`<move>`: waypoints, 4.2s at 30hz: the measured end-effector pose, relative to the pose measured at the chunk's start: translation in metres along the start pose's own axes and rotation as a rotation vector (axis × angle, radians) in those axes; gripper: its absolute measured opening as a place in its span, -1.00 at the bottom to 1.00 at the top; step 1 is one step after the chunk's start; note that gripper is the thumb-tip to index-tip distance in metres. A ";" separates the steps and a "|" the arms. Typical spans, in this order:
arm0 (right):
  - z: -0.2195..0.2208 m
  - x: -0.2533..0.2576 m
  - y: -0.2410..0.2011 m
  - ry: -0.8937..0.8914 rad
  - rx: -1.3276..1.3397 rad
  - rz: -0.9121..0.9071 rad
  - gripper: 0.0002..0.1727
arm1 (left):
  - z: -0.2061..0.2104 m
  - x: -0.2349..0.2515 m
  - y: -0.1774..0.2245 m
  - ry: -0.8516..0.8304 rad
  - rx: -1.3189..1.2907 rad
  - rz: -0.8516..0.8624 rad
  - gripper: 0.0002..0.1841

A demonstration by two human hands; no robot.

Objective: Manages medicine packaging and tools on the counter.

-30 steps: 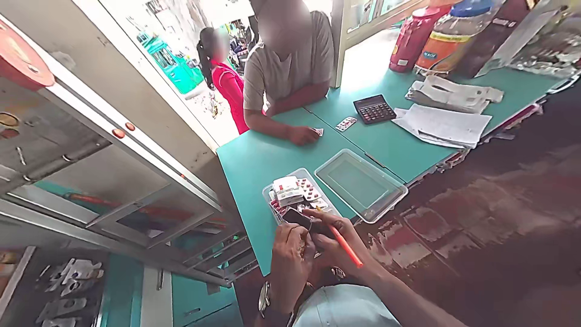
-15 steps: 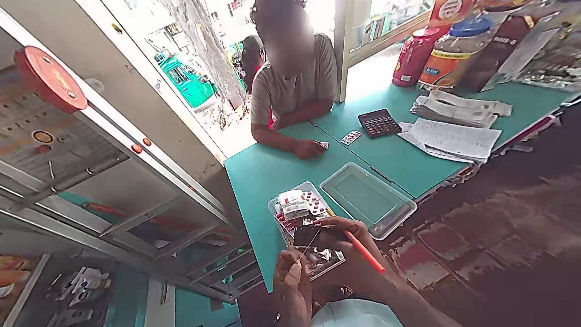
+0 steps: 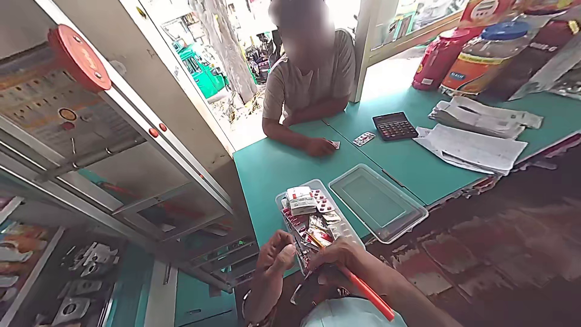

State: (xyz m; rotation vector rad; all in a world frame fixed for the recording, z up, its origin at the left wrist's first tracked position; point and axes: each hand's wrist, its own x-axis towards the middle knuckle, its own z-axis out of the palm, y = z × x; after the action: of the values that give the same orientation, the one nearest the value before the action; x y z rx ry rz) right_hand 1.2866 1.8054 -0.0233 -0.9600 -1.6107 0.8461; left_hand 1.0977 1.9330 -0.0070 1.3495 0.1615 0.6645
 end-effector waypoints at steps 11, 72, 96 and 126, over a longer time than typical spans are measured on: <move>0.012 -0.011 -0.007 0.478 0.375 0.014 -0.67 | 0.009 0.010 -0.029 0.025 -0.084 0.077 -0.89; 0.045 -0.002 0.014 0.763 0.133 0.195 -0.72 | 0.049 0.031 -0.036 0.550 -0.489 0.127 -0.48; -0.019 -0.089 0.004 0.808 -0.297 -0.165 -0.83 | 0.114 0.002 -0.084 0.429 -0.244 -0.128 -0.67; -0.484 -0.045 0.198 0.559 -0.990 0.874 -0.12 | 0.272 0.123 -0.181 1.129 -0.219 -0.239 -0.88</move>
State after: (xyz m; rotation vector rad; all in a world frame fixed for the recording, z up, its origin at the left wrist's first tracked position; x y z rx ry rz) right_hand 1.7989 1.8793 -0.1105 -2.4493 -1.0221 0.1792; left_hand 1.3890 1.7555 -0.0787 0.5999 1.0990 1.1356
